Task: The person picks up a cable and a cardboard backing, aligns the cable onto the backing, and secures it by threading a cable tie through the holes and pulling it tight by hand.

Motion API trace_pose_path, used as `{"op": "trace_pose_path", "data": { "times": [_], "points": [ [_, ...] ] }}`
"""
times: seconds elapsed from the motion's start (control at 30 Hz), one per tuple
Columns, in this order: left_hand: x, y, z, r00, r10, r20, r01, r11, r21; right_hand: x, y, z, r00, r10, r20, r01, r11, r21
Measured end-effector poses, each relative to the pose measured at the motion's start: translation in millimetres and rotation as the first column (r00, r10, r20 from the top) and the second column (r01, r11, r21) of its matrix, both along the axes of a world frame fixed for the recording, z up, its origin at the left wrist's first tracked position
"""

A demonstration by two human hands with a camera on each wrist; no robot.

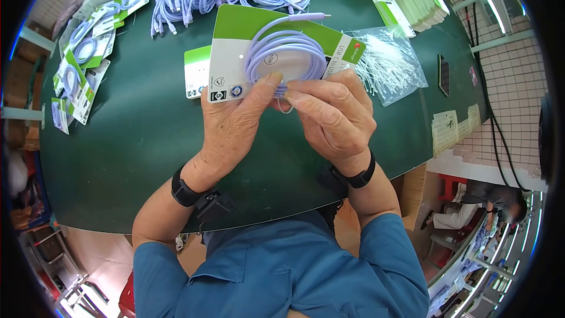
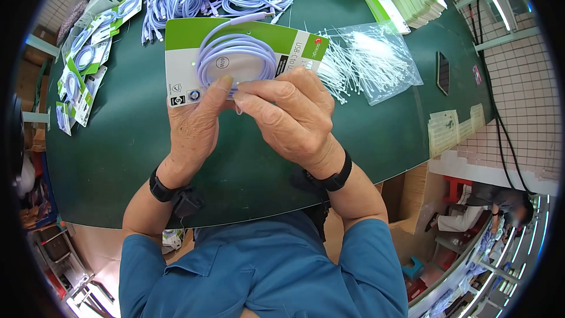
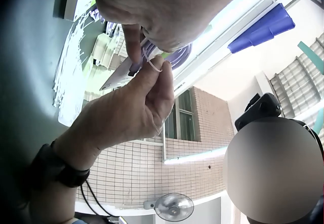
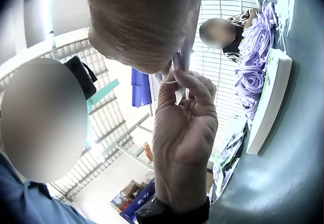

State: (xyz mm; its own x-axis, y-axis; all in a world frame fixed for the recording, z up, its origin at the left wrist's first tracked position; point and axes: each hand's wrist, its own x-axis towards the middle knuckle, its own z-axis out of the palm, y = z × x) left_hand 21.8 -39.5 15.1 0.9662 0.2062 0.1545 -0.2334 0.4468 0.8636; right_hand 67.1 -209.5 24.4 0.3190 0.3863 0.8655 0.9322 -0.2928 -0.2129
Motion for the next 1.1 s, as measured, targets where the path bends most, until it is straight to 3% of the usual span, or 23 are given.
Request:
{"op": "trace_pose_path", "data": {
  "times": [0.3,0.5,0.63,0.77,1.1],
  "points": [
    [2,-3,2,0.997,0.070,0.040,-0.069,0.997,-0.016,1,0,0,0.998,0.059,0.009,-0.059,0.998,0.014],
    [-1,-2,4,0.999,0.030,0.019,-0.029,0.999,-0.028,1,2,1,0.999,0.050,0.008,-0.050,0.999,0.017],
    [-2,-2,1,1.000,0.009,0.015,-0.009,1.000,0.011,0,2,5,1.000,-0.008,-0.026,0.008,1.000,-0.023],
    [-4,-3,-3,0.999,0.008,0.031,-0.009,0.999,0.043,3,6,-4,0.986,0.045,-0.160,-0.031,0.996,0.086],
    [2,-2,-15,0.997,0.072,-0.003,-0.072,0.995,0.069,-5,7,6,0.989,-0.019,-0.148,0.005,0.996,-0.088]
  ]
}}
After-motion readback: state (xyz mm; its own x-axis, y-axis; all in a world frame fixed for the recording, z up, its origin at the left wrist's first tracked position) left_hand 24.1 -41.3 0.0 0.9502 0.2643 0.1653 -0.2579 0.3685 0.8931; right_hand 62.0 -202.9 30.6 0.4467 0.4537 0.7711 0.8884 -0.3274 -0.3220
